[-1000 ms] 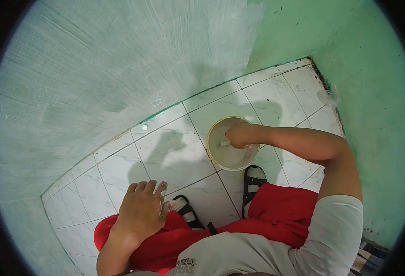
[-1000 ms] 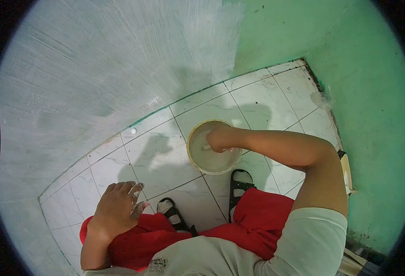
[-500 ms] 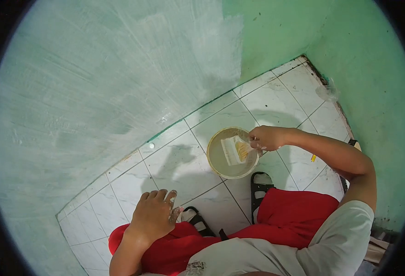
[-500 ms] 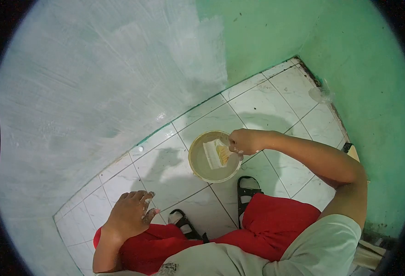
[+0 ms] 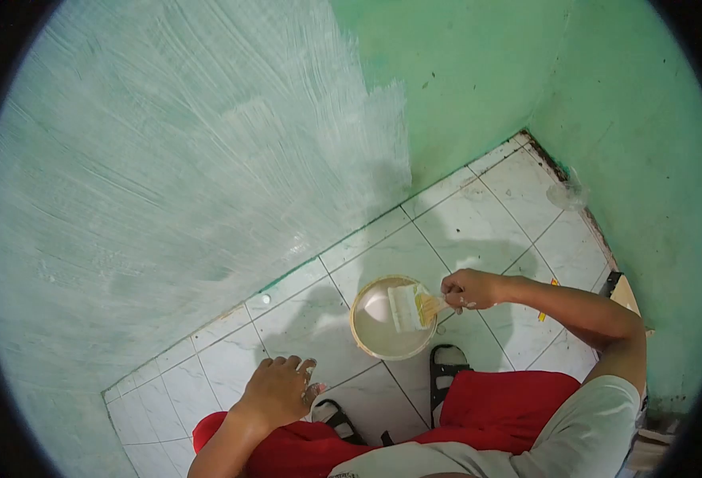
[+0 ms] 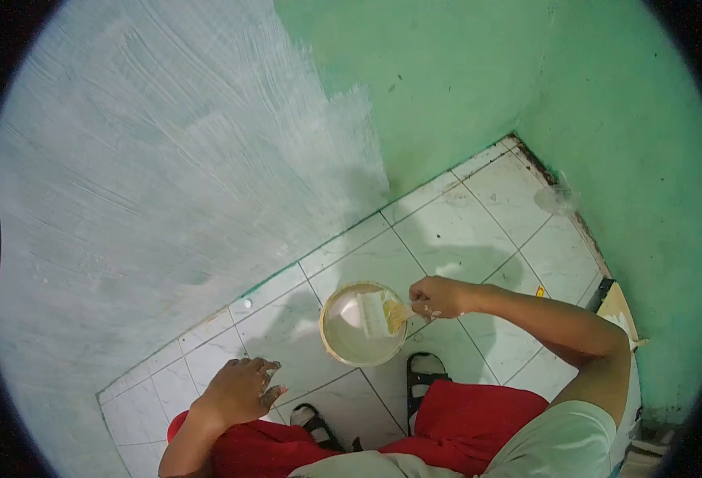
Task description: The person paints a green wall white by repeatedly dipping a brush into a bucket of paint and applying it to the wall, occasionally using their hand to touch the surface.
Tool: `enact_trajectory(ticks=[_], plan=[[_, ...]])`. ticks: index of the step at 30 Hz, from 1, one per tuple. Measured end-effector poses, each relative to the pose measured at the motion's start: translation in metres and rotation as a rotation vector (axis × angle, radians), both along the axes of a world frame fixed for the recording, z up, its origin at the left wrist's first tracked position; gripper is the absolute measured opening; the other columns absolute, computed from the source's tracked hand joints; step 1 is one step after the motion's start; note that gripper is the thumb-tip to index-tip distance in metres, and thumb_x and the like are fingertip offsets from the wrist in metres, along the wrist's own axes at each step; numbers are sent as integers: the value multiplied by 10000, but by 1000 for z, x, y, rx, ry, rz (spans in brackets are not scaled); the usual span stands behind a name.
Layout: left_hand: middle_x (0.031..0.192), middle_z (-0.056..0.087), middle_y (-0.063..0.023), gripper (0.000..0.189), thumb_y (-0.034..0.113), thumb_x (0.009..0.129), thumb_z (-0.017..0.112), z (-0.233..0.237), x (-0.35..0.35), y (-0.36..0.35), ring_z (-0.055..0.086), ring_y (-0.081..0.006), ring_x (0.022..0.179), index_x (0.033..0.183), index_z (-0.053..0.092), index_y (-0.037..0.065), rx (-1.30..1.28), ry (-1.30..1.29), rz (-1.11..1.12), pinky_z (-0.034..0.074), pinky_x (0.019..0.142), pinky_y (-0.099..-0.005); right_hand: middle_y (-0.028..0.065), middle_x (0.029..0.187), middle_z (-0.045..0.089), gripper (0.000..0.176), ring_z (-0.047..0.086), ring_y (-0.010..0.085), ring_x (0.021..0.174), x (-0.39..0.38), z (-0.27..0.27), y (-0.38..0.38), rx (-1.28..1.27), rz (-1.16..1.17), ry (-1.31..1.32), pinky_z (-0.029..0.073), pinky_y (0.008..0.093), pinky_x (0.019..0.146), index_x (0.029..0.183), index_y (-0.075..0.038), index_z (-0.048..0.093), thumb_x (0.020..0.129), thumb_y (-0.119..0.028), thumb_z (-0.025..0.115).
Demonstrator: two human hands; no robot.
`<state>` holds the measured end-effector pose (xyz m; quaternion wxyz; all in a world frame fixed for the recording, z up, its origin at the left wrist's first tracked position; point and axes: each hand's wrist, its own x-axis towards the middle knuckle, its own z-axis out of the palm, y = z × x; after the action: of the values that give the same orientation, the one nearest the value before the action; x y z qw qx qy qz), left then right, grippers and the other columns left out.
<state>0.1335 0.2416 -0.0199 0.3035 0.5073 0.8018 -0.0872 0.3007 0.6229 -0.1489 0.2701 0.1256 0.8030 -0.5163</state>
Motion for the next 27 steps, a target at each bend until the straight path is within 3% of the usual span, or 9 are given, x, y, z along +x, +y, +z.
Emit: enact_trajectory(ticks=[3,5,7,9,13,16,18,21,27], plan=[[1275,647,-196,525,424,1018,533,-1,-2,8,606,-379,1172,1301,623,-9,-35,-16,19,446,1045,-452,89,791,663,225,641,159,744,-4,8,2,-9,11,36,510,319,658,1007,44,580,979,-176,544],[1172,666,-201,507,415,1013,528,-6,-4,10,646,-370,1086,1331,586,24,-36,-5,-15,470,965,-465,65,787,636,180,579,150,703,-4,21,-1,7,9,52,483,305,662,1014,12,541,988,-166,535],[1179,665,-201,510,416,1017,520,-6,-7,13,646,-377,1088,1339,580,26,-49,-8,-13,473,969,-469,70,724,579,164,524,157,648,-7,36,-3,-69,-51,25,456,349,594,981,-20,527,969,-175,581],[1189,664,-205,518,421,1022,509,-11,-9,14,646,-384,1094,1348,577,24,-32,-18,-15,476,972,-474,76,705,554,164,515,170,638,-10,58,-6,52,90,166,441,362,587,980,-18,520,964,-166,588],[1196,664,-206,521,423,1027,498,-15,-13,12,644,-387,1101,1353,576,23,-23,-3,-50,477,978,-479,52,753,614,143,561,127,667,-17,128,-12,78,162,155,449,340,615,1008,-22,546,960,-144,605],[1198,665,-210,526,423,1026,496,-4,-14,14,643,-390,1102,1352,577,18,-27,-26,-24,477,982,-477,113,739,589,178,544,214,662,-20,182,-17,113,128,67,449,376,634,967,-4,543,887,-118,655],[1208,672,-200,498,420,1012,547,-4,-13,8,637,-395,1101,1252,654,-4,19,12,-16,474,1003,-462,149,779,603,246,567,248,670,-14,193,-16,187,233,425,456,378,635,972,-1,566,792,-73,717],[1211,670,-208,486,407,1010,552,6,-15,3,641,-410,1078,1247,654,-5,59,-37,12,478,992,-470,164,816,607,315,594,276,686,-12,219,-28,298,264,569,467,373,627,987,-5,580,719,-33,744],[1333,636,-144,456,380,1017,552,16,-7,-17,606,-362,1154,1072,720,-40,110,0,22,457,1026,-437,143,896,632,371,630,291,773,-4,238,-39,379,188,480,507,359,638,1045,-11,611,690,34,712]])
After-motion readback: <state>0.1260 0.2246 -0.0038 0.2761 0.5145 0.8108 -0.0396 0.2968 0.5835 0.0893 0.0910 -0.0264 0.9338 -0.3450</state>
